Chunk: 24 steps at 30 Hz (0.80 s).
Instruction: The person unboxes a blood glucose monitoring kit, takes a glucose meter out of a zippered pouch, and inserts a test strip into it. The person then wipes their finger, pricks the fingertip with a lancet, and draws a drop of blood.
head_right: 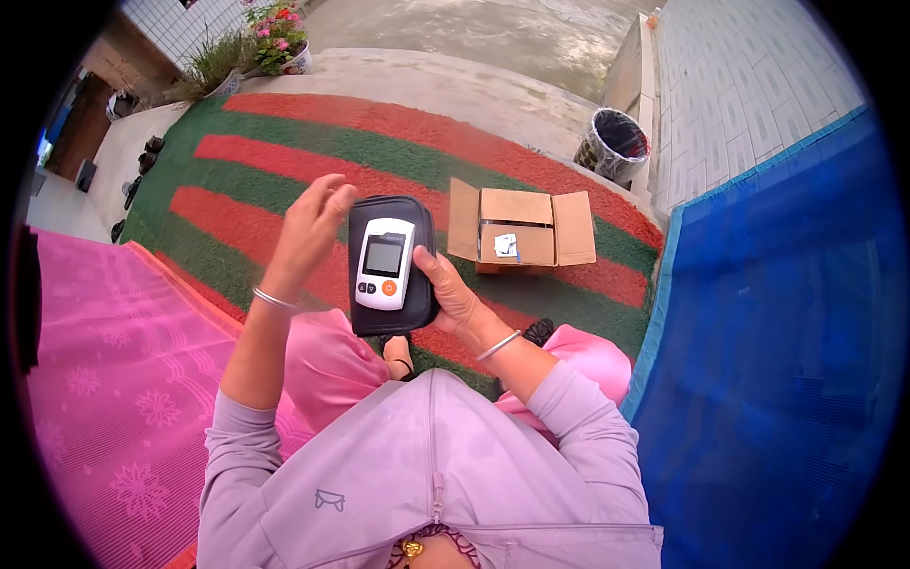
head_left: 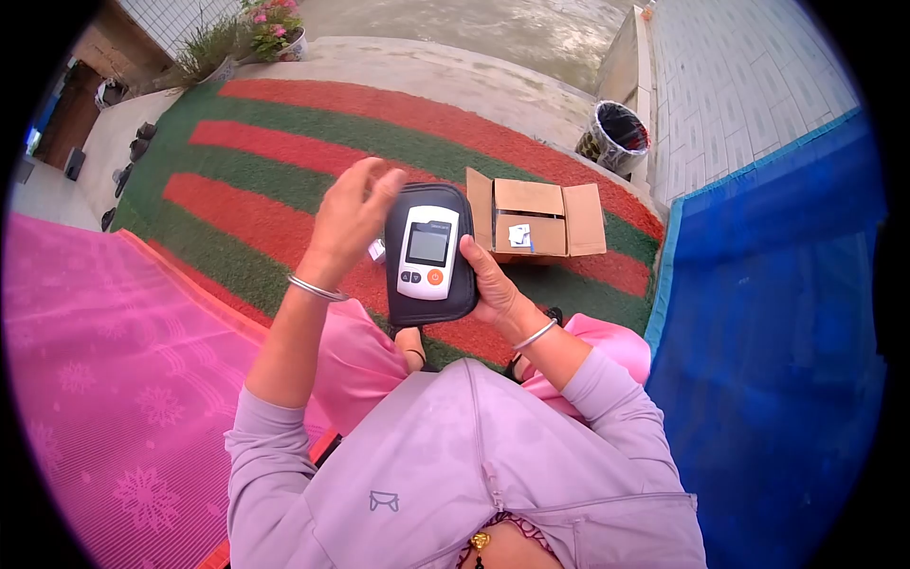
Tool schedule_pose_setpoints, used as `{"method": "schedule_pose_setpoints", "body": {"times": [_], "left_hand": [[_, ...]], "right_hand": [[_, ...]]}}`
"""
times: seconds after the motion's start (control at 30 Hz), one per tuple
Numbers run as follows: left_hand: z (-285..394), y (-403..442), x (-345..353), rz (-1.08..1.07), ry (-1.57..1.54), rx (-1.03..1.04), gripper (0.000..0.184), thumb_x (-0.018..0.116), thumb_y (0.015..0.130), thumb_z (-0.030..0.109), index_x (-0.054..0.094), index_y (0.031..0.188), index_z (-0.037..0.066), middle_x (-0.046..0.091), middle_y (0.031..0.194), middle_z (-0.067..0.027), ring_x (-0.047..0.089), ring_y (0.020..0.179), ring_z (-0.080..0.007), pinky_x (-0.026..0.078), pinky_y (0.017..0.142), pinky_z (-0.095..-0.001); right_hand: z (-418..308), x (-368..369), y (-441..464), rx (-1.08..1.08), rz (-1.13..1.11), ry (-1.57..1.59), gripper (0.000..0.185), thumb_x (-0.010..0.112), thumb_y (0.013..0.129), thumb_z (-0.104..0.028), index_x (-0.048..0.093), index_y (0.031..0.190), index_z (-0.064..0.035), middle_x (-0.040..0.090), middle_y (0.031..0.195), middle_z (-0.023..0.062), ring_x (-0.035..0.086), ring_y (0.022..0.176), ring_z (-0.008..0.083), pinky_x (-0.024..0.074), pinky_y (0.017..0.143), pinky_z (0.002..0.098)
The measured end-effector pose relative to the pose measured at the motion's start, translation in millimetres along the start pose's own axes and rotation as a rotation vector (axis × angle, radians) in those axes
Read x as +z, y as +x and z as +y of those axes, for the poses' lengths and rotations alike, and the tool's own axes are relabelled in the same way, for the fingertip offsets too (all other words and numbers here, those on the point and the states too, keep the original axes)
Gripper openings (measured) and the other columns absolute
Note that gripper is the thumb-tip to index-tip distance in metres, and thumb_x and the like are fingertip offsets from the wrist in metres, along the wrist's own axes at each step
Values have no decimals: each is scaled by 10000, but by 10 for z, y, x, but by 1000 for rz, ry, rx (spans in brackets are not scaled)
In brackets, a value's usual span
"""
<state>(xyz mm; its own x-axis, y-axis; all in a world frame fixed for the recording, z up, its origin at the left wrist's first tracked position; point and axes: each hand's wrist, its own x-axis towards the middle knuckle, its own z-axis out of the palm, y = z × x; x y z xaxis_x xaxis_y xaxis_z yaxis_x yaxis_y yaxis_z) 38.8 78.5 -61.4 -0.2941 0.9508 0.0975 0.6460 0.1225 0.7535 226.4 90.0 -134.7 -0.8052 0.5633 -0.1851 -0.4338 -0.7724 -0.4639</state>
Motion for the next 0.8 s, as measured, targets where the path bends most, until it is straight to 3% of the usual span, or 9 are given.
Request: {"method": "schedule_pose_setpoints", "body": {"times": [0.03, 0.07, 0.13, 0.2, 0.27, 0.33, 0.57, 0.63, 0.8], "left_hand": [[-87, 17, -36, -38, -104, -125, 492, 430, 891, 441, 510, 1139, 23, 582, 1021, -89, 557, 814, -146, 460, 657, -288], [-173, 5, -49, -37, -104, -123, 492, 430, 891, 441, 510, 1139, 23, 582, 1021, -89, 557, 814, -146, 460, 657, -288], [-305, -43, -72, -453, -607, -464, 449, 419, 898, 434, 511, 1140, 67, 577, 1034, -70, 555, 828, -126, 458, 657, -267], [-386, -60, -91, -468, -655, -453, 399, 433, 902, 414, 511, 1124, 92, 576, 1030, -44, 556, 845, -110, 457, 671, -251], [-562, -17, -73, -465, -865, -443, 358, 439, 912, 364, 514, 1083, 60, 572, 983, -44, 554, 799, -138, 458, 572, -270], [-692, 46, -150, -454, -876, -421, 349, 459, 908, 340, 515, 1105, 57, 577, 991, -45, 552, 886, -146, 480, 695, -339], [-1267, 87, -405, -122, -968, -429, 256, 473, 898, 263, 551, 1018, 50, 590, 951, -53, 572, 827, -157, 473, 743, -327], [-1499, 37, -443, -64, -969, -454, 255, 467, 900, 260, 549, 1021, 51, 590, 950, -57, 572, 830, -162, 472, 742, -329], [-2515, -232, -331, 173, -1047, -579, 268, 425, 914, 236, 527, 1063, 38, 588, 966, -78, 573, 850, -190, 476, 746, -358]], "right_hand": [[-18, 19, -8, -10, 11, -17, 674, 622, 766, -487, 422, 1196, -9, 551, 1097, 117, 574, 989, 198, 485, 856, 339], [-33, 30, -3, -11, 10, -18, 674, 622, 766, -487, 422, 1196, -9, 551, 1097, 117, 574, 989, 198, 485, 856, 339], [-71, 59, 47, 21, 10, -34, 691, 591, 777, -517, 416, 1205, -4, 548, 1104, 121, 569, 999, 195, 485, 854, 334], [-145, 116, 124, 25, 26, -119, 700, 542, 797, -543, 411, 1211, 6, 542, 1119, 128, 565, 1006, 193, 480, 860, 327], [-208, 181, 230, 19, -16, -199, 702, 506, 814, -553, 410, 1215, 14, 536, 1136, 136, 562, 1013, 196, 474, 865, 320], [-222, 222, 409, 36, -31, -245, 707, 483, 818, -565, 419, 1215, 16, 538, 1140, 145, 566, 1008, 203, 477, 857, 326], [8, 233, 1022, 67, -52, -224, 737, 400, 828, -612, 358, 1266, -20, 496, 1196, 157, 530, 1069, 216, 466, 889, 365], [78, 107, 1084, 90, 105, -180, 703, 331, 876, -572, 289, 1301, -14, 434, 1256, 174, 471, 1137, 241, 427, 933, 411], [334, -576, 1024, 135, 211, -76, 644, 340, 917, -474, 239, 1316, 22, 382, 1283, 208, 433, 1159, 305, 403, 933, 478]]}}
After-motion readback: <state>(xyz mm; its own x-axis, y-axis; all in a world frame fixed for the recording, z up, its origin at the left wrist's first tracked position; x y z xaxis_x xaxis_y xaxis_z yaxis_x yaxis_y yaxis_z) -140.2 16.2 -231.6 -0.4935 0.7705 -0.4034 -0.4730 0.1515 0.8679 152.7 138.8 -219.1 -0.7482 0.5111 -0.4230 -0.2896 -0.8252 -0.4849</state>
